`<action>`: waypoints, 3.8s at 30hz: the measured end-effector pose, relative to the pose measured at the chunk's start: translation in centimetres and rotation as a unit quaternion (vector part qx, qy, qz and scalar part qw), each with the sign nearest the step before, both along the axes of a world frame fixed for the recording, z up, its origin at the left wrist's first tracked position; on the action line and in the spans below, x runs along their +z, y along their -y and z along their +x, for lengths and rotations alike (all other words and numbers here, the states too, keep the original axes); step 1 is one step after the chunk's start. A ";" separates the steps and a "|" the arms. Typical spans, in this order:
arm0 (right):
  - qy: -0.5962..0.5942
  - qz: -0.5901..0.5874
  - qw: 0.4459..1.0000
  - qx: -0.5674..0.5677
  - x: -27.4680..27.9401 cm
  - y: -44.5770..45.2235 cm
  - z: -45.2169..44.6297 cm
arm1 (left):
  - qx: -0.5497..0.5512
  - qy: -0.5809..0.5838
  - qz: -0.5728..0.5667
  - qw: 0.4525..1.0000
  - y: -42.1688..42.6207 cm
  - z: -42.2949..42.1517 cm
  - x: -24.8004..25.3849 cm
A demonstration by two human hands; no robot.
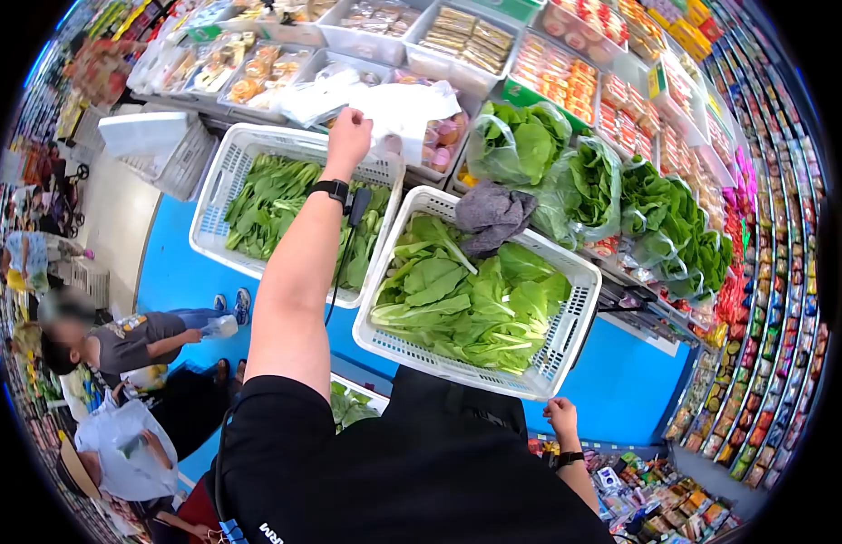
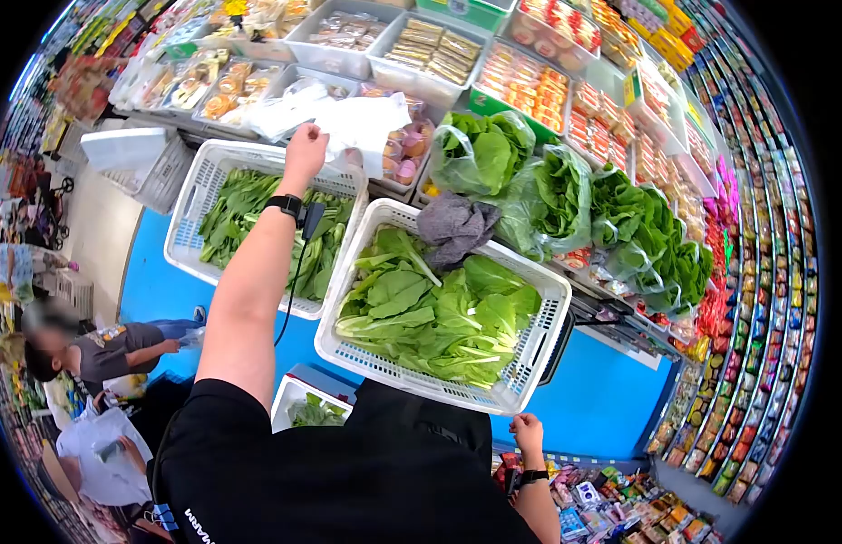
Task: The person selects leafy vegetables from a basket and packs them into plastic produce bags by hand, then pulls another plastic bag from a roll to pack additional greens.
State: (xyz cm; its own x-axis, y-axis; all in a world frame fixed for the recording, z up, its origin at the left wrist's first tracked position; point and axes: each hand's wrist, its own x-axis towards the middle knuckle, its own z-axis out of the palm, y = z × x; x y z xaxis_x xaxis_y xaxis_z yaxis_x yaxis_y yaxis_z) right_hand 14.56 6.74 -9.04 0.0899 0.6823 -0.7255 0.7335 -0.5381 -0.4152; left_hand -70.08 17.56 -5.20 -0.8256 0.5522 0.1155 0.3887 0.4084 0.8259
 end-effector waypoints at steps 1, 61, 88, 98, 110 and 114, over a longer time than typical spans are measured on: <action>0.000 -0.001 1.000 0.007 0.0 -0.6 -0.1 | 0.007 0.000 -0.001 1.000 0.7 0.2 0.1; -0.321 0.184 0.760 0.535 12.7 -2.1 -48.4 | 0.070 0.429 0.289 0.853 29.2 24.0 2.3; -0.450 0.061 0.851 0.262 19.2 -6.3 -7.6 | -0.067 0.206 0.111 0.970 14.9 58.4 12.6; -0.416 0.226 0.814 0.337 20.8 -6.5 3.6 | -0.049 0.419 0.257 0.870 13.3 68.2 12.2; -0.293 0.543 0.712 0.334 19.9 -8.3 6.4 | -0.179 0.632 0.292 0.695 16.1 71.0 12.2; -0.237 0.609 0.641 0.403 19.5 -9.2 6.9 | -0.160 0.569 0.165 0.789 16.2 70.1 11.0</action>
State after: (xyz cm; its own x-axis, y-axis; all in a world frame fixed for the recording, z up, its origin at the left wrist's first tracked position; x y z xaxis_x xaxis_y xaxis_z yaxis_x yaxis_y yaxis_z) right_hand 21.50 15.96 10.47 -0.6808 0.4553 0.5737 0.2064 0.8708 -0.4461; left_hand -0.02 1.39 5.83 -0.3235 0.8483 -0.4193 -0.6425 0.1284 0.7554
